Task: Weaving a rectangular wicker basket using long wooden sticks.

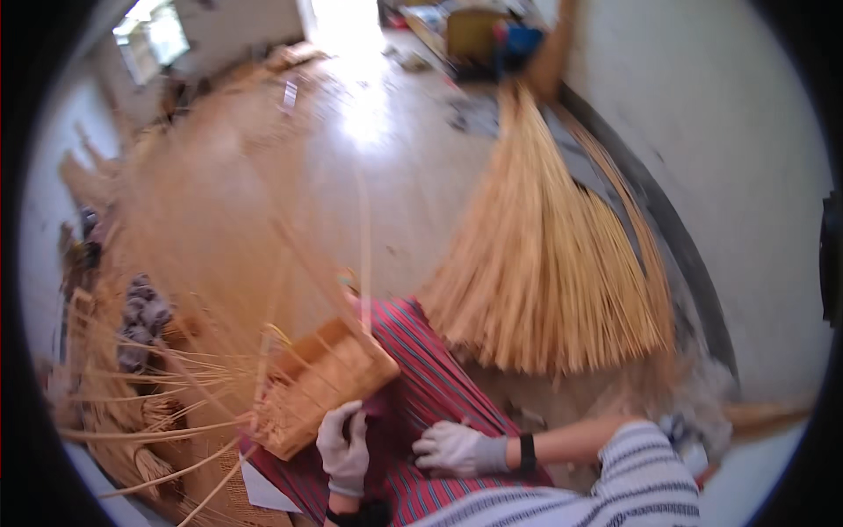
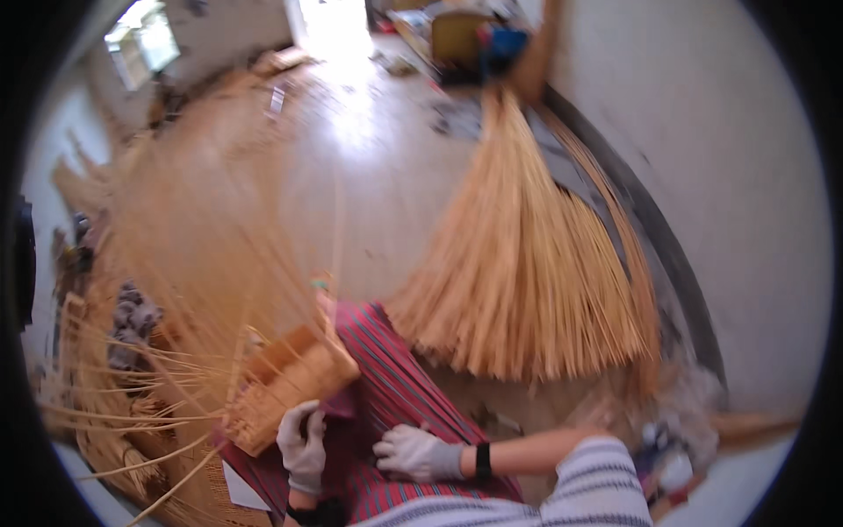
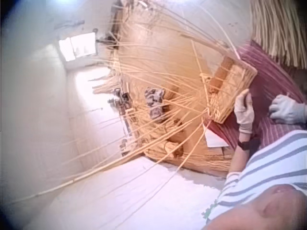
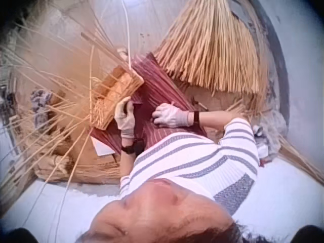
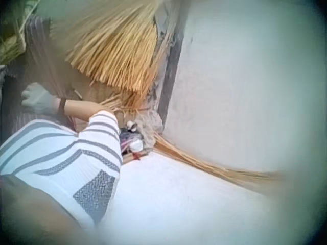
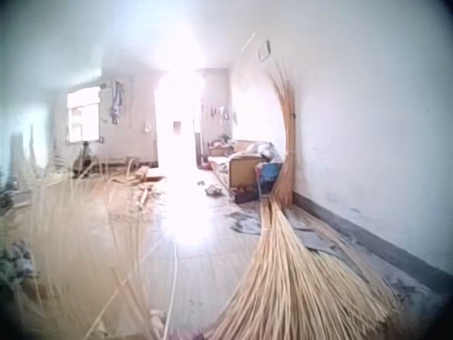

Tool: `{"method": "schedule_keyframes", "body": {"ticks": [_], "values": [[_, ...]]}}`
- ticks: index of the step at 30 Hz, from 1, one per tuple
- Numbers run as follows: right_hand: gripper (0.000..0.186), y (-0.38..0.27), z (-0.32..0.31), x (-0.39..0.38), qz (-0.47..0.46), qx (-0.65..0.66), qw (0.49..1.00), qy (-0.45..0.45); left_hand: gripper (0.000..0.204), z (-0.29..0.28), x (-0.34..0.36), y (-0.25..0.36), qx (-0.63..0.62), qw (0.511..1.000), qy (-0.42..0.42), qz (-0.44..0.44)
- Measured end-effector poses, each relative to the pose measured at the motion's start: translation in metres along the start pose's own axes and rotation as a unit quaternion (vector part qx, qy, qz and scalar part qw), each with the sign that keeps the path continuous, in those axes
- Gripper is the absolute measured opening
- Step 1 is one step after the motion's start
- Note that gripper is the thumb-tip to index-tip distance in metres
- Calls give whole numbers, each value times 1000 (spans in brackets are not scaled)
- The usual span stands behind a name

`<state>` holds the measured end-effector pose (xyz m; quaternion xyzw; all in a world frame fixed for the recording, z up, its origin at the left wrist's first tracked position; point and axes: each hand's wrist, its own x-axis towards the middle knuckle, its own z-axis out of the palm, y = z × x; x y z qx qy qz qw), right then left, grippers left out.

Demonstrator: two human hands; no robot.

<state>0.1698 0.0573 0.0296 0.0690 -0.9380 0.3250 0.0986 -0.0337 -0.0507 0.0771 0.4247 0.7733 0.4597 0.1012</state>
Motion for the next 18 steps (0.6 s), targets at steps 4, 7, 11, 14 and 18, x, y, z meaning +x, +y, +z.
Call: {"method": "schedule_keyframes", "body": {"ticks": [4, 7, 11, 14, 18], "values": [[23, -5, -5, 4, 96, -37, 992, -68, 16, 34, -20, -11, -218, 922, -279, -159], [21, -5, -6, 0, 177, -47, 978, -99, 20, 37, -6, -15, -229, 907, -312, -164], [21, 18, -52, -11, 111, 76, 977, -166, 23, 36, 25, -11, -146, 827, -495, -222], [24, 57, -83, -16, 254, 272, 928, -18, 28, 62, 7, -23, -160, 777, -529, -302], [25, 171, -33, -69, 581, 290, 733, 203, 29, 73, 19, -34, -144, 751, -516, -386]]}}
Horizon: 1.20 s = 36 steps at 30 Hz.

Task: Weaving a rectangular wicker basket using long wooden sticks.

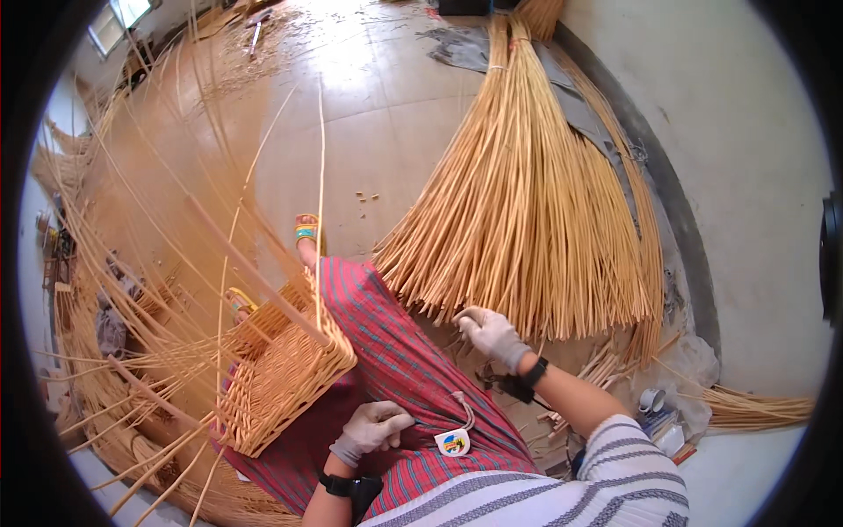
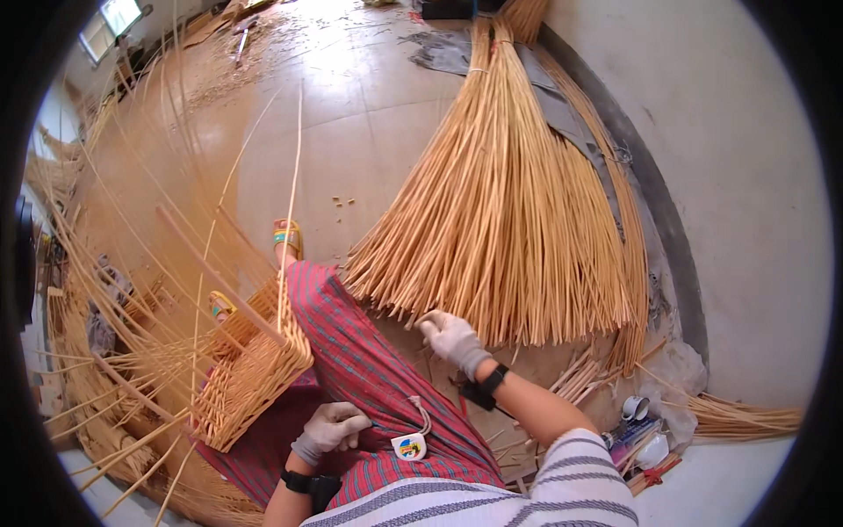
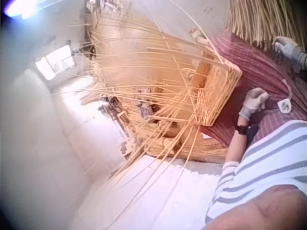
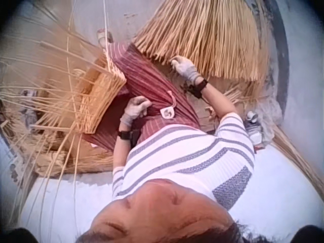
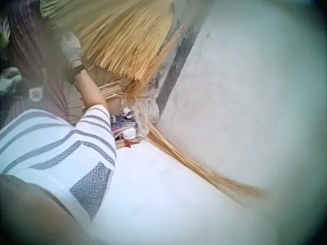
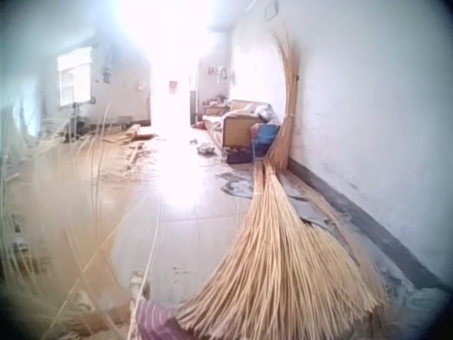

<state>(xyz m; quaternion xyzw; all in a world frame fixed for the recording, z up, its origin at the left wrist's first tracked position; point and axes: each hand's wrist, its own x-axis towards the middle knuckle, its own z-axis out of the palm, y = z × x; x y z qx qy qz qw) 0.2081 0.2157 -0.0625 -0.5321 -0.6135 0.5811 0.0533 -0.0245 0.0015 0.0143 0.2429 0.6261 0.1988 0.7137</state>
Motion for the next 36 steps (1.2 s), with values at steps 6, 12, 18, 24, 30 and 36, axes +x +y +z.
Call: {"method": "schedule_keyframes", "body": {"ticks": [6, 12, 18, 24, 30, 36], "values": [[33, 84, 1, 47, 30, -238, 971, 5, 21, -2, 11, -19, -75, 997, 7, 17], [33, 104, 21, 43, -3, -170, 985, -11, 18, -4, 18, -30, -116, 993, 10, 38], [46, 83, 33, 106, -21, -68, 996, 52, 17, -8, 17, -31, -115, 993, -8, 31], [71, 30, 45, 163, 105, -137, 979, 107, 21, -7, 13, -32, -89, 995, 12, 41], [41, 77, 36, 160, -18, -54, 965, 255, 19, -9, 20, -38, -117, 989, 6, 85], [46, 126, -37, 51, -140, -135, 913, 360, 19, -13, 25, -46, -143, 985, -7, 93]]}}
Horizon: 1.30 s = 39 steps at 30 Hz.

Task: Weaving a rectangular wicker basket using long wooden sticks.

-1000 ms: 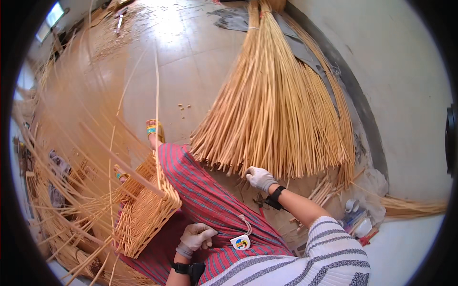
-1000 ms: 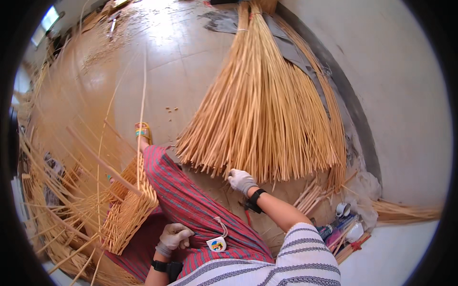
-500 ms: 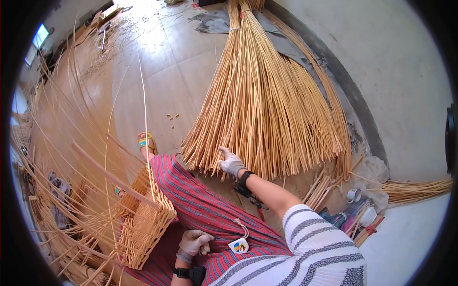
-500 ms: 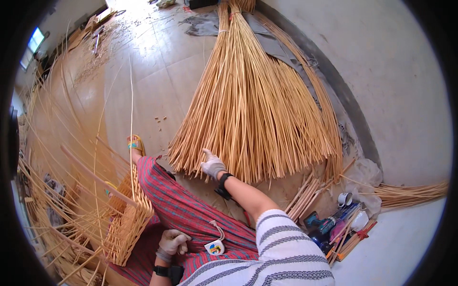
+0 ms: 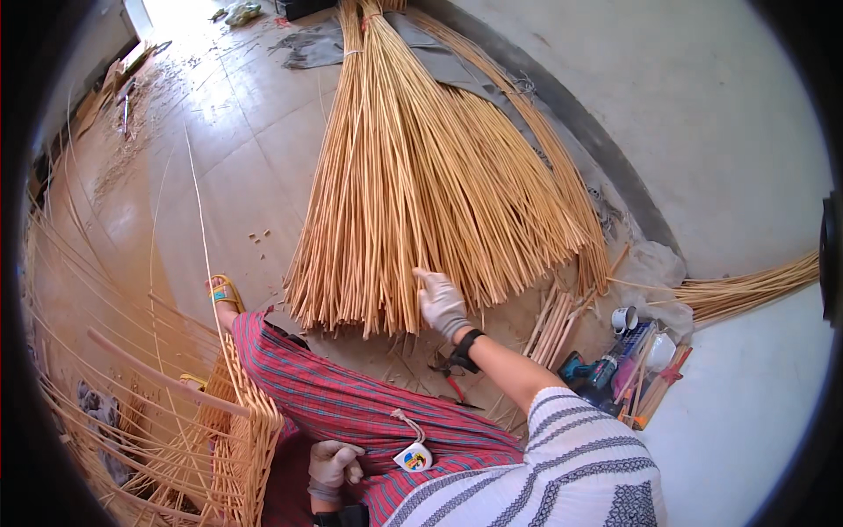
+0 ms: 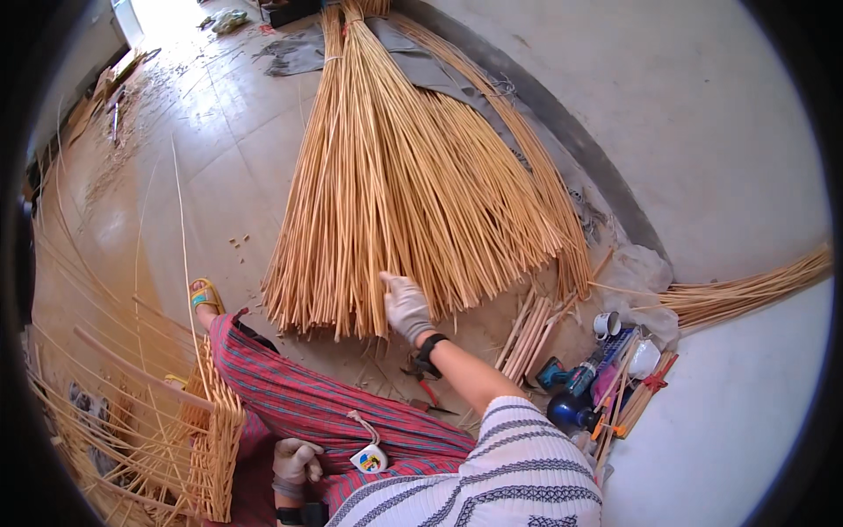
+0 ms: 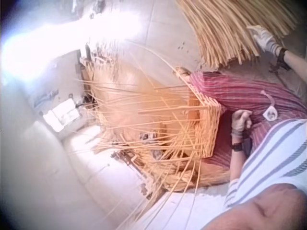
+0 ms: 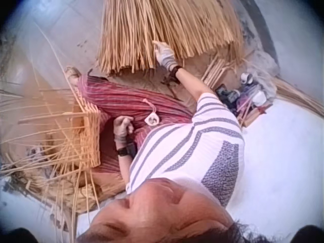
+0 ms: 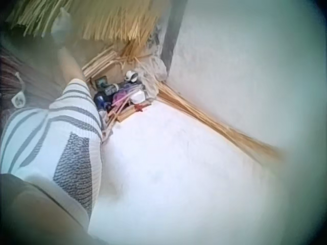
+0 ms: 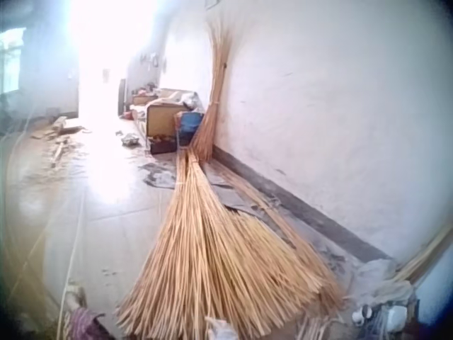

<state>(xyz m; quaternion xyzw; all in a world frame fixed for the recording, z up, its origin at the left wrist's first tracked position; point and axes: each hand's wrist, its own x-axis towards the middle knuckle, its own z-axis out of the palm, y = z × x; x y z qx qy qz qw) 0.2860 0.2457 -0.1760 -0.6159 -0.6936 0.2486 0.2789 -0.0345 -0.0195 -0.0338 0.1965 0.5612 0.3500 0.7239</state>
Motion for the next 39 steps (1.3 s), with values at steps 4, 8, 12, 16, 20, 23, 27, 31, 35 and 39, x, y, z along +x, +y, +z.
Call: {"method": "schedule_keyframes", "body": {"ticks": [4, 8, 12, 16, 20, 23, 27, 31, 35, 39], "values": [[46, 88, -24, -13, 217, -115, 969, 14, 26, -1, 3, 4, 23, 1000, -15, 3], [51, 157, -13, -6, 314, -67, 939, -125, 27, -2, 2, 6, 32, 999, -11, -2], [57, 110, 3, 16, 346, -170, 921, -51, 23, -2, -1, 2, 4, 1000, 2, -13], [49, 111, -3, 37, 401, -190, 891, -98, 23, -1, -1, 4, 0, 1000, -5, -20], [42, 118, 0, 45, 394, -252, 864, -187, 23, -1, -1, 6, -12, 1000, -14, -24], [45, 119, -12, 46, 434, -128, 869, -202, 22, 3, 0, 11, -5, 1000, -3, -20], [62, 105, -24, 31, 378, -138, 901, -159, 26, 4, 0, 6, -1, 1000, 14, -14], [66, 57, -57, 37, 418, -151, 881, -162, 25, 5, -2, 3, -4, 1000, 22, -12], [40, 90, -27, 26, 368, -27, 918, -142, 22, 3, -1, 5, 2, 999, 24, -21], [32, 92, 10, 28, 371, -52, 921, -106, 21, 5, -3, 3, -1, 1000, 22, 2]]}}
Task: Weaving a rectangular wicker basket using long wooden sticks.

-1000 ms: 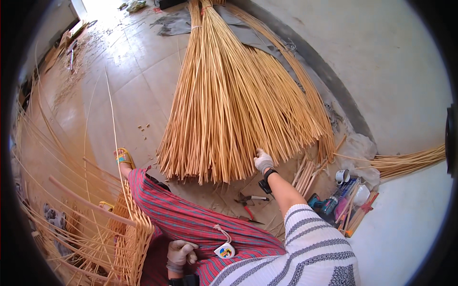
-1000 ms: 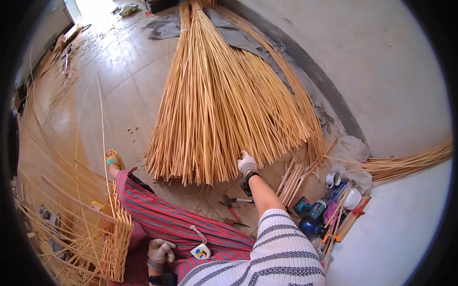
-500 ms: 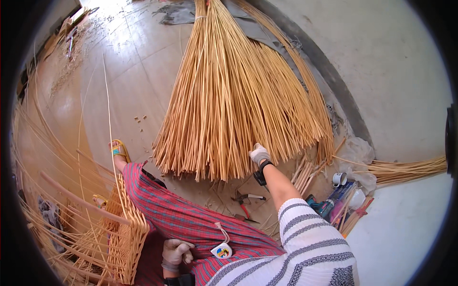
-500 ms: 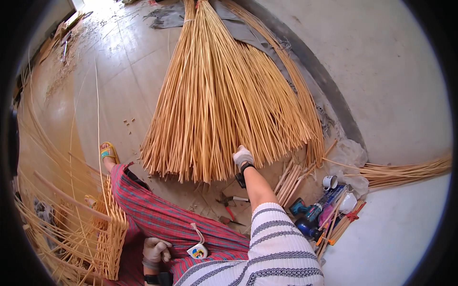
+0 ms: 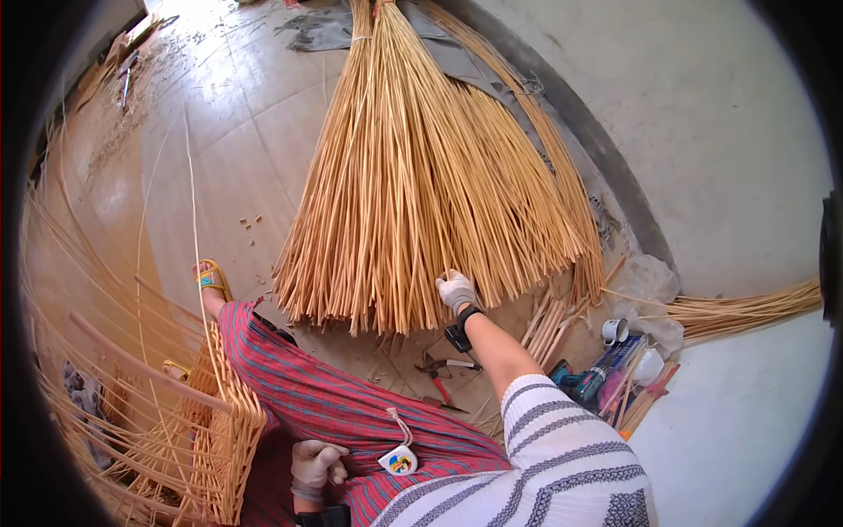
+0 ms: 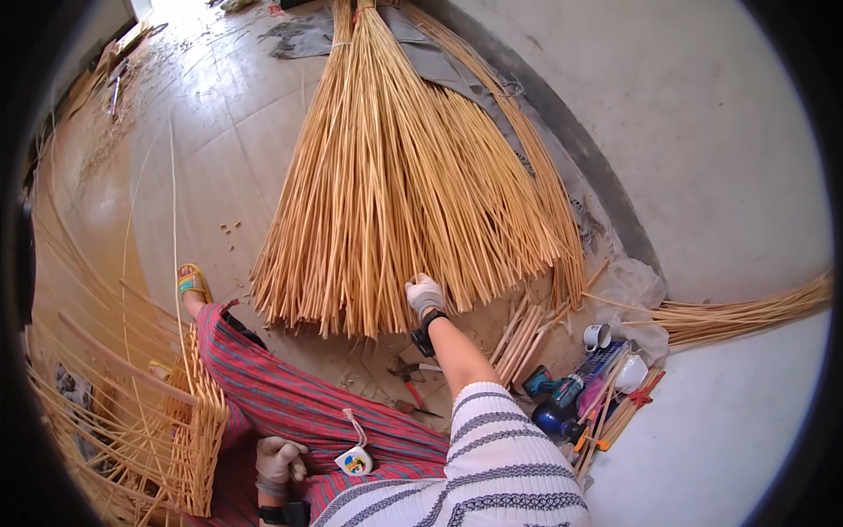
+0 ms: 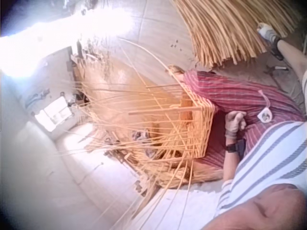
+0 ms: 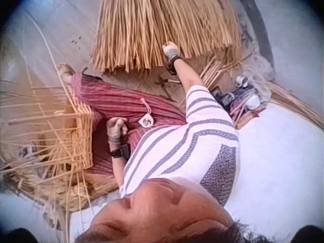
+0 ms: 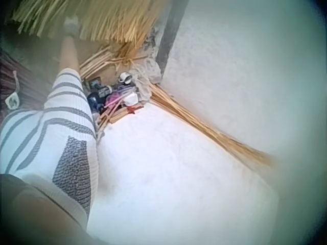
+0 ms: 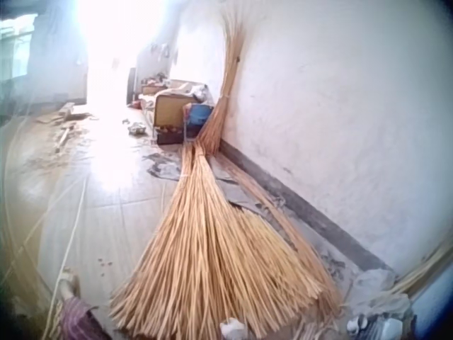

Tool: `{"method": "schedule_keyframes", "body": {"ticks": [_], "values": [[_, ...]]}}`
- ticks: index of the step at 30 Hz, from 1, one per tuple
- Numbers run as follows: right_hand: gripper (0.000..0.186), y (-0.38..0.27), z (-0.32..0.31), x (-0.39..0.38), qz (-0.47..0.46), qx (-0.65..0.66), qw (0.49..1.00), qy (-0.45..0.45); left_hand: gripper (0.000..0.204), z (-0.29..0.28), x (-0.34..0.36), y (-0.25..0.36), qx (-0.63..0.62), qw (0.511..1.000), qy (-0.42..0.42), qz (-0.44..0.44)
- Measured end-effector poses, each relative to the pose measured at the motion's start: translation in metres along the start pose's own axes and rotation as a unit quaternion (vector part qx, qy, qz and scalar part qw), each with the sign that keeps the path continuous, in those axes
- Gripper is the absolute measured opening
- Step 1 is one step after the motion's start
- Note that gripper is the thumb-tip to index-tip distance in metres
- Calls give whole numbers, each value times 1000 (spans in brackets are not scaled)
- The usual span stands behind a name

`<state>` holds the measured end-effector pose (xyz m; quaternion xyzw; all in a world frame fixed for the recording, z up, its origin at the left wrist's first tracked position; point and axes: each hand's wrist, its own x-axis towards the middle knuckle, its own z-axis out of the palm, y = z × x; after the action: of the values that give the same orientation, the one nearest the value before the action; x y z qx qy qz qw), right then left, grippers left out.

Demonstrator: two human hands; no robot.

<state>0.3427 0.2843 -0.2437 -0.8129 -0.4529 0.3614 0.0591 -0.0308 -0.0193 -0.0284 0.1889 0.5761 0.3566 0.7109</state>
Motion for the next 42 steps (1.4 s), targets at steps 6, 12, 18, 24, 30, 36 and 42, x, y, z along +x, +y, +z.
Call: {"method": "schedule_keyframes", "body": {"ticks": [6, 12, 18, 24, 30, 36, 42], "values": [[42, -26, 3, 6, 16, 55, 998, 34, 21, 1, 0, 4, 12, 999, 20, -25], [48, -32, 2, 34, 47, -84, 994, -42, 20, 3, 1, 8, 16, 999, 14, -23], [45, -41, -7, 18, 72, -116, 989, -56, 19, 4, 1, 3, 6, 999, 28, -21], [47, -41, 2, 4, 95, -61, 994, -7, 18, 6, -2, 4, 16, 999, 39, -26], [37, 62, 27, 65, 7, 17, 998, 58, 18, 4, 1, 15, 40, 999, -1, -21], [49, 24, 31, 47, 160, 227, 956, -96, 19, 8, -3, 12, 33, 998, 39, -28], [43, -20, 36, 11, 107, -113, 987, -29, 19, 3, 0, 2, 18, 999, 33, -31]]}}
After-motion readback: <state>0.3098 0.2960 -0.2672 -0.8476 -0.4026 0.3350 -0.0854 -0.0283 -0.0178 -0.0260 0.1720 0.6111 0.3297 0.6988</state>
